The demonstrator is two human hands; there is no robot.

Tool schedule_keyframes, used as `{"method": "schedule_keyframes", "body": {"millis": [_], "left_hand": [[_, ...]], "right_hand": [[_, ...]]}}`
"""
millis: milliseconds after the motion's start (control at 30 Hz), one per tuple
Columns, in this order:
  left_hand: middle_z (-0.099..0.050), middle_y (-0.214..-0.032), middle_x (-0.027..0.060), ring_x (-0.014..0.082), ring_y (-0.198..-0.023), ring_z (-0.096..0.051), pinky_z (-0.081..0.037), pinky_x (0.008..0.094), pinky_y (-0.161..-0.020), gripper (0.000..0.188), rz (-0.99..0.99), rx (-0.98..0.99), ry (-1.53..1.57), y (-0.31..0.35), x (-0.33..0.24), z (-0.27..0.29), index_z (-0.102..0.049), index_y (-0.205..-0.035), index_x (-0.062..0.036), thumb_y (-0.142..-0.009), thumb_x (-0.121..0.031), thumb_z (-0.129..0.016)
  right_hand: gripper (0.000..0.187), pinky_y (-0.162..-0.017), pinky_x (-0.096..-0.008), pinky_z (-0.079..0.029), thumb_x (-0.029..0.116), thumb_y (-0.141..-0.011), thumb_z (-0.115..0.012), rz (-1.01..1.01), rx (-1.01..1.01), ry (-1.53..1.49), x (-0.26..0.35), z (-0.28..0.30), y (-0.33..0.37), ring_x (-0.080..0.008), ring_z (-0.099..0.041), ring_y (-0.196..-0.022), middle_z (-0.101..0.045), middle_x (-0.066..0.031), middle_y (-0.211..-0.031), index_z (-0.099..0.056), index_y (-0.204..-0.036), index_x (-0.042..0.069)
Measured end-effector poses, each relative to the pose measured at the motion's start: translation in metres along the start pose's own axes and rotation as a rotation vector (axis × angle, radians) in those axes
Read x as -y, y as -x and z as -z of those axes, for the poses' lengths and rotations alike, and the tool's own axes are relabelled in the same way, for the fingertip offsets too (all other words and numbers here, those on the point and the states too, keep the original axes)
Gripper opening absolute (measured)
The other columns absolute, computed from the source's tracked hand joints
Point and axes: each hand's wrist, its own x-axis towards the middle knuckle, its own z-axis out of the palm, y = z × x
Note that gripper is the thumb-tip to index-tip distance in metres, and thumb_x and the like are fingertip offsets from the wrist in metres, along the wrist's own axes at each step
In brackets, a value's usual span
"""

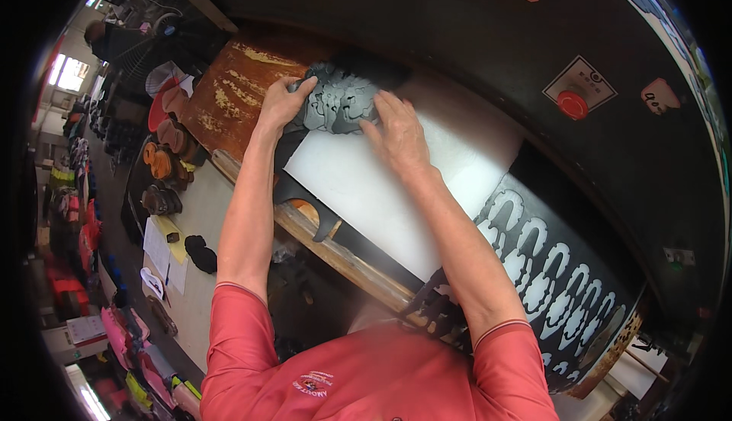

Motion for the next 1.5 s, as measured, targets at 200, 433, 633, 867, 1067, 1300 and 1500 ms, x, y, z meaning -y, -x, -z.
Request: {"method": "schedule_keyframes", "body": {"millis": [200, 433, 633, 867, 1067, 1300, 1500], "left_hand": [[-0.075, -0.125, 0.0261, 0.0381, -0.120, -0.072, -0.054, 0.0440, -0.105, 0.077, -0.125, -0.061, -0.114, 0.034, -0.025, -0.007, -0.066, -0.136, 0.0046, -0.085, -0.052, -0.084], [-0.074, -0.124, 0.0261, 0.0393, -0.121, -0.071, -0.054, 0.0454, -0.105, 0.089, -0.164, -0.033, -0.223, 0.058, -0.051, -0.021, -0.057, -0.141, 0.0035, -0.077, -0.049, -0.091], [-0.073, -0.127, 0.0253, 0.0380, -0.120, -0.071, -0.055, 0.0440, -0.104, 0.092, -0.138, 0.020, -0.207, 0.050, -0.047, -0.016, -0.052, -0.145, 0.0006, -0.075, -0.042, -0.093], [-0.072, -0.131, 0.0234, 0.0315, -0.120, -0.071, -0.055, 0.0404, -0.105, 0.090, -0.181, 0.199, 0.085, 0.014, -0.002, -0.004, -0.056, -0.146, 0.0041, -0.073, -0.031, -0.096], [-0.072, -0.131, 0.0200, 0.0322, -0.121, -0.070, -0.055, 0.0406, -0.107, 0.087, -0.347, 0.330, 0.172, 0.002, 0.010, 0.026, -0.058, -0.146, 0.0001, -0.072, -0.025, -0.095], [-0.073, -0.128, 0.0202, 0.0302, -0.114, -0.074, -0.058, 0.0403, -0.103, 0.102, -0.649, 0.359, -0.003, 0.015, 0.018, 0.131, -0.040, -0.163, -0.0092, -0.075, -0.008, -0.092], [-0.067, -0.134, 0.0250, 0.0440, -0.124, -0.065, -0.051, 0.0488, -0.108, 0.092, -0.696, 0.416, -0.174, 0.003, 0.060, 0.122, -0.043, -0.159, -0.0088, -0.079, -0.018, -0.087]], "right_hand": [[0.049, -0.122, -0.0511, -0.043, 0.018, -0.094, -0.078, 0.051, 0.050, -0.108, 0.006, -0.003, -0.008, -0.0430, -0.061, -0.134, -0.066, -0.0255, -0.142, -0.066, -0.134, -0.007], [0.045, -0.116, -0.0465, -0.049, 0.011, -0.095, -0.074, 0.054, 0.060, -0.263, 0.004, -0.007, -0.007, -0.0429, -0.060, -0.134, -0.065, -0.0231, -0.143, -0.065, -0.137, -0.003], [0.044, -0.108, -0.0449, -0.054, 0.005, -0.094, -0.074, 0.073, -0.014, -0.271, 0.009, -0.005, -0.011, -0.0423, -0.064, -0.127, -0.067, -0.0231, -0.137, -0.065, -0.136, -0.004], [0.038, -0.096, -0.0454, -0.055, 0.006, -0.086, -0.082, 0.066, -0.093, 0.037, 0.019, -0.013, -0.010, -0.0381, -0.066, -0.112, -0.072, -0.0188, -0.120, -0.072, -0.122, -0.003], [0.033, -0.095, -0.0472, -0.054, 0.006, -0.085, -0.083, 0.027, -0.142, 0.034, 0.065, -0.047, -0.007, -0.0397, -0.066, -0.107, -0.073, -0.0210, -0.114, -0.073, -0.114, -0.006], [0.042, -0.088, -0.0459, -0.054, 0.012, -0.081, -0.088, 0.150, -0.005, -0.041, 0.123, -0.046, -0.009, -0.0389, -0.067, -0.099, -0.071, -0.0203, -0.104, -0.072, -0.116, -0.004], [0.101, -0.118, -0.0509, -0.046, 0.028, -0.070, -0.098, 0.295, 0.143, 0.173, 0.112, -0.041, -0.051, -0.0466, -0.047, -0.145, -0.044, -0.0251, -0.159, -0.049, -0.155, 0.004]]}}
